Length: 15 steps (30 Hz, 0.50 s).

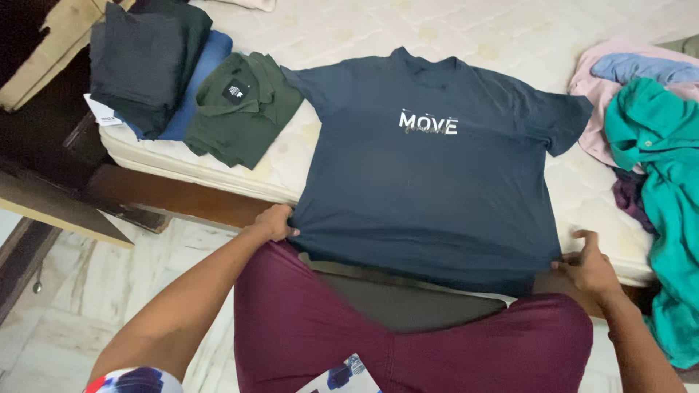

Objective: The person folds several shirts on a bed. They smooth and fold a dark gray t-shirt, then a green polo shirt, and finally a light blue patterned t-shirt, stacking each folded item on the left side of the bed.

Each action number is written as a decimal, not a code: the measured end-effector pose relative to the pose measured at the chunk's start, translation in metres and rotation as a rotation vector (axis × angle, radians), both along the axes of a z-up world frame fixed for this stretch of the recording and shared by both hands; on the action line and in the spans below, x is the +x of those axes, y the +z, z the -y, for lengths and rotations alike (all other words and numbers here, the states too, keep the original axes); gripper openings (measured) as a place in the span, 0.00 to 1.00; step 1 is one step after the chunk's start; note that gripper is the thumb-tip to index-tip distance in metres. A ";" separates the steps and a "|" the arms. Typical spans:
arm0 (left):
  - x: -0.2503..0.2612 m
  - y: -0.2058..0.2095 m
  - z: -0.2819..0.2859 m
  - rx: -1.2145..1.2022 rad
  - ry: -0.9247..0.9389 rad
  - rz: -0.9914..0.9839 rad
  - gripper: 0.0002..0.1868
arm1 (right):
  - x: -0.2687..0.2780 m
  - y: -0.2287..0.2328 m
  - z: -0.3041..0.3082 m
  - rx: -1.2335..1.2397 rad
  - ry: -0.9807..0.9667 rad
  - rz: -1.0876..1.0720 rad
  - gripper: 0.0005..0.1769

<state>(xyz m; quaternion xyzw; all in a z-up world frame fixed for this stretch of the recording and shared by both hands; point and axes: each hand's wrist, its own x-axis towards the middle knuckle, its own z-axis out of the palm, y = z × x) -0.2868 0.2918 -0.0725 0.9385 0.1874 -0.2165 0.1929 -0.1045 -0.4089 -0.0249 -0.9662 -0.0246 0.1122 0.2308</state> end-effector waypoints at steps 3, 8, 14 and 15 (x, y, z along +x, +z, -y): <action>-0.002 0.014 0.007 -0.049 0.038 -0.047 0.34 | -0.002 -0.006 -0.008 0.125 -0.078 -0.163 0.32; -0.004 0.018 0.017 -0.097 0.006 -0.088 0.38 | -0.005 -0.027 -0.035 -0.043 -0.094 -0.521 0.28; -0.004 0.003 0.013 -0.022 0.053 0.008 0.35 | 0.009 -0.067 -0.035 -0.079 0.210 -0.381 0.22; -0.004 0.001 0.013 -0.003 0.063 0.021 0.34 | 0.013 -0.072 -0.032 -0.110 0.418 -0.261 0.21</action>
